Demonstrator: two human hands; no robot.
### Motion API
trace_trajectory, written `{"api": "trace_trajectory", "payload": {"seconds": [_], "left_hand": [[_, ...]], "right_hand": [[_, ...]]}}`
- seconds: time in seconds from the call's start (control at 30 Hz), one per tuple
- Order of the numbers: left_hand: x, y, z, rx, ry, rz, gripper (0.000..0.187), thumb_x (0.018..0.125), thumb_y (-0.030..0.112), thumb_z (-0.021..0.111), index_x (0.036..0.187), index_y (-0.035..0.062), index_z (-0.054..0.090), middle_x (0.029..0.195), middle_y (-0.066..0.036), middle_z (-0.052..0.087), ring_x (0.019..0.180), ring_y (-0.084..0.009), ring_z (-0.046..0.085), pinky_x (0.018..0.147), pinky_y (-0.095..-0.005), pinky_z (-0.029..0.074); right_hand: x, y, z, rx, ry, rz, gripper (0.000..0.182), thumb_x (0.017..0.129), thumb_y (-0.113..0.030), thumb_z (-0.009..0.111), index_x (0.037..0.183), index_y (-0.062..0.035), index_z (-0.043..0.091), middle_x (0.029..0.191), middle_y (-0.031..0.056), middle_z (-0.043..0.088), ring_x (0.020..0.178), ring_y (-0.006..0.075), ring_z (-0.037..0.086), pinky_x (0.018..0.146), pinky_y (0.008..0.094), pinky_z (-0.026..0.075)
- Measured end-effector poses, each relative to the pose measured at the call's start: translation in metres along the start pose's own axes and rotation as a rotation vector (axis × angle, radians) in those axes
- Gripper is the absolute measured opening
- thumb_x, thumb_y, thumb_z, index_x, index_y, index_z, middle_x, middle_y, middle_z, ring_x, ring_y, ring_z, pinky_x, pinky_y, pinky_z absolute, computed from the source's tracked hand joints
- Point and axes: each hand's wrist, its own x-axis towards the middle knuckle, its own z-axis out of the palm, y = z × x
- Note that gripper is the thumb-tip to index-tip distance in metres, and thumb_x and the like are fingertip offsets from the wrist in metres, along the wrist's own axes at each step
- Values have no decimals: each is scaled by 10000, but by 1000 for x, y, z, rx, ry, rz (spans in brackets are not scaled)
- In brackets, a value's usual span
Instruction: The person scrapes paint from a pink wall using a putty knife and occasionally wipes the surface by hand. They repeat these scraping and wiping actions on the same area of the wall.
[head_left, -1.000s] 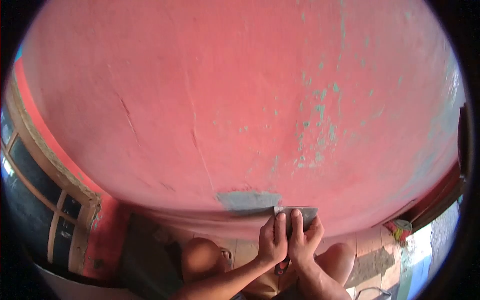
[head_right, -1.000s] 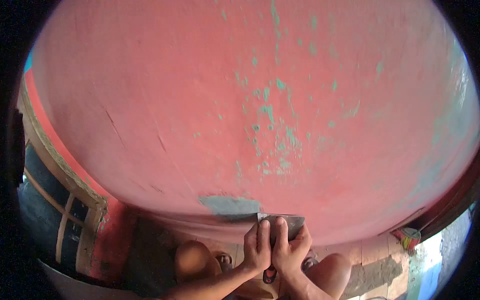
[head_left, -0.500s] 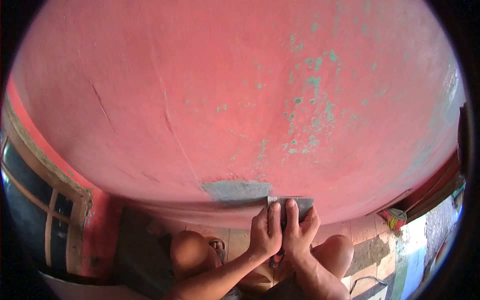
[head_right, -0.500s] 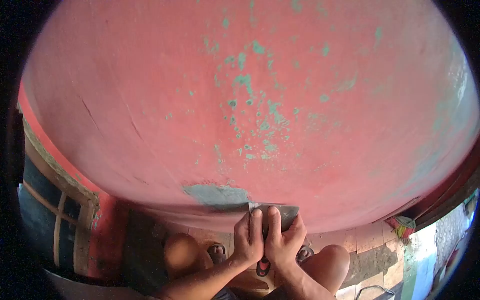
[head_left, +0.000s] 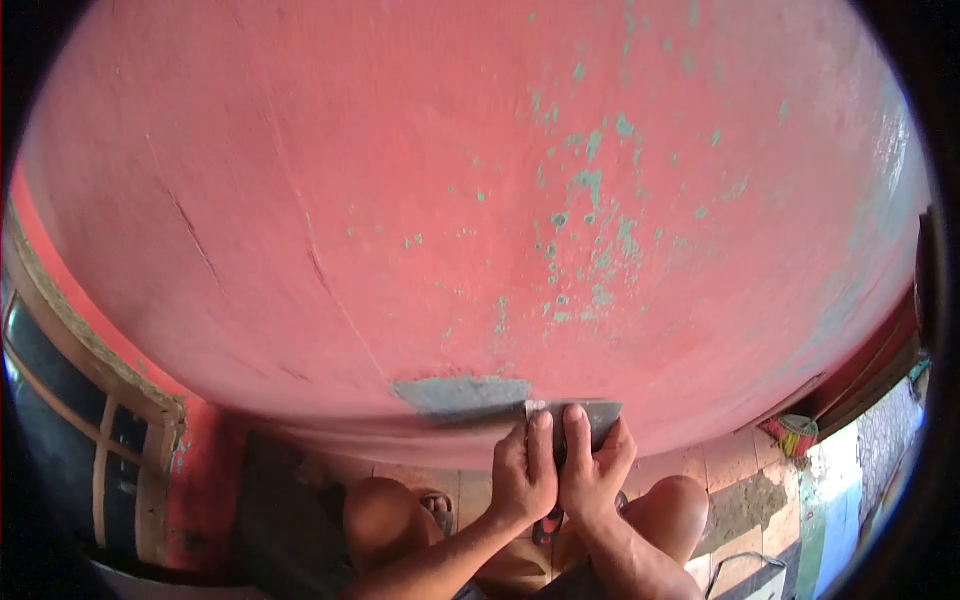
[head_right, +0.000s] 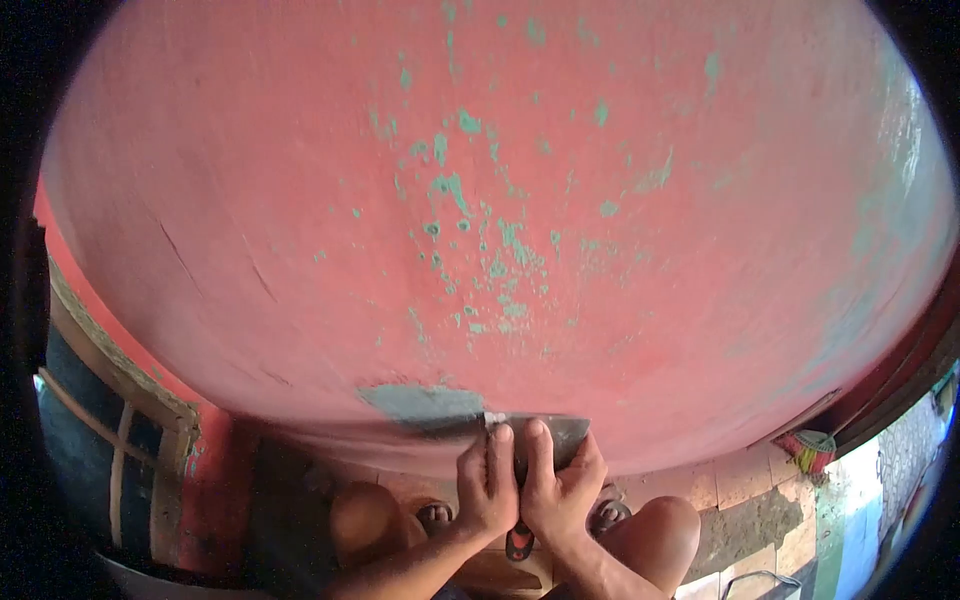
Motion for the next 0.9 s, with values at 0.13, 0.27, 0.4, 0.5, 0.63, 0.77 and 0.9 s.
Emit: {"api": "trace_trajectory", "payload": {"seconds": [0.13,0.27,0.4,0.5,0.63,0.77,0.9], "left_hand": [[1,3,3,-6,10,-13,347,1058,234,440,900,-40,584,715,-212,604,668,-236,615,605,-383,464],[-2,-2,0,38,3,-28,358,1058,241,445,871,-32,579,697,-214,595,645,-230,598,590,-387,456],[3,4,3,2,8,-29,362,1061,245,441,867,-32,571,682,-219,573,630,-209,576,583,-381,450],[4,4,2,27,17,30,359,1063,245,438,889,-35,580,687,-222,572,663,-183,583,589,-376,455],[1,-3,4,64,17,17,349,1061,228,432,884,-39,570,705,-227,577,649,-236,596,596,-378,454],[8,14,-5,26,-29,-2,349,1060,226,436,888,-44,574,721,-214,599,674,-196,587,601,-372,452],[-3,-2,4,-5,3,-57,357,1064,243,442,924,-47,596,740,-201,620,686,-204,595,616,-364,462]], "right_hand": [[1,0,3,41,33,29,215,951,-161,660,917,49,623,769,57,677,718,77,553,626,279,482],[0,1,2,21,15,-24,197,957,-139,647,915,53,625,789,55,681,725,78,566,645,267,493],[1,1,2,75,17,83,183,954,-131,649,915,46,626,785,45,675,734,73,551,650,261,482],[6,-6,1,-6,0,35,188,951,-135,651,924,49,627,792,44,675,742,77,562,659,265,489],[-1,2,1,37,29,33,201,946,-144,657,924,53,624,795,46,674,740,76,557,659,269,487],[9,-9,6,63,-3,3,206,948,-150,655,936,53,627,792,45,672,744,80,562,664,272,492],[-1,-5,3,52,24,40,198,954,-147,648,928,48,623,786,34,665,733,73,546,648,269,482]]}}
